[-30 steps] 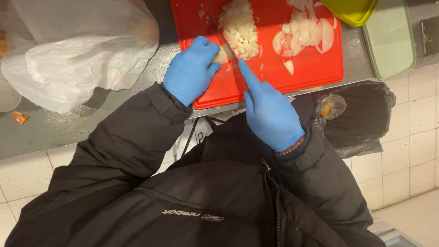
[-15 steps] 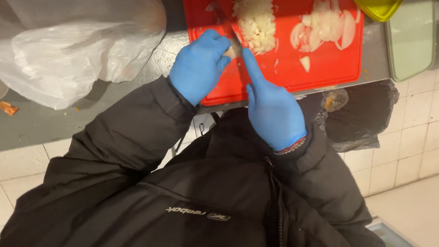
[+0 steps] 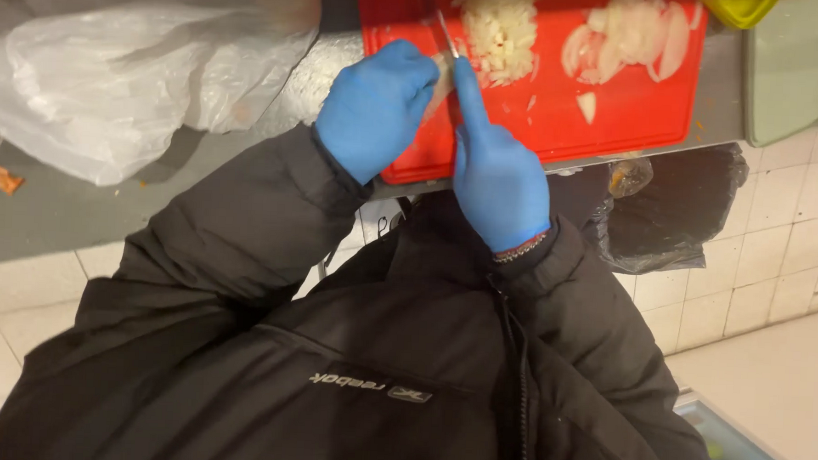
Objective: Dicing a white onion on a red cutting board using a chef's knife.
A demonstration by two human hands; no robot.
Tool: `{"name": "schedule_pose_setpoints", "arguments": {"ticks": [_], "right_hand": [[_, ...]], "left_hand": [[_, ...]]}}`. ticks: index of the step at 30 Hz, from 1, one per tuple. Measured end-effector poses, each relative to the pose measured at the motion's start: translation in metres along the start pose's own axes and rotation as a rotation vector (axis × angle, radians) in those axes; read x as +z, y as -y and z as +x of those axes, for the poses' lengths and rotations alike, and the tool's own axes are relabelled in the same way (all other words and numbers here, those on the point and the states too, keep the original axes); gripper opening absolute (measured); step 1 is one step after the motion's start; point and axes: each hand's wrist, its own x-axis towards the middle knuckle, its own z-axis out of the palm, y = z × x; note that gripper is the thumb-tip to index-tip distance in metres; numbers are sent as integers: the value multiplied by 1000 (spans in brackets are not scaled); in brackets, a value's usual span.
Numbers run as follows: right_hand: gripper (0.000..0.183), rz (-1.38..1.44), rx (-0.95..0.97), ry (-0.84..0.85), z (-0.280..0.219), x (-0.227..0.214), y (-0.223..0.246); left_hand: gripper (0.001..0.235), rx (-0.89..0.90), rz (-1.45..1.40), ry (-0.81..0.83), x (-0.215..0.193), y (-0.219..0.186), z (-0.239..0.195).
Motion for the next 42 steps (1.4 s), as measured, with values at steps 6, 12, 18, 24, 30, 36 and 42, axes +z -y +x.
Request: {"name": "schedule_pose_setpoints", "arguments": {"ticks": [6,12,18,24,30,36,42], "right_hand": [[67,-66,-318,-102,6,-44,4],[69,-241,-158,-54,2,-5,-3],[64,42,-261,-92,16,-36,2],[66,-61,-128,-38,4,-7,-2],[64,53,-197,53,12,-46,8],[68,-89,-171,-30,7,-4,-1],[64,93,-347,-75,10,-36,0]], "left_hand": [[7,-29,49,-39,1,1,5],[5,-22,102,-2,3,3,1],[5,-36,43,-14,-5,-4,11],[5,7,106,16,0,2,1],[5,-76,22,11,-8,-3,8],[7,17,51,-5,-2,2,3],[7,-71,38,6,-8,-6,9]]}}
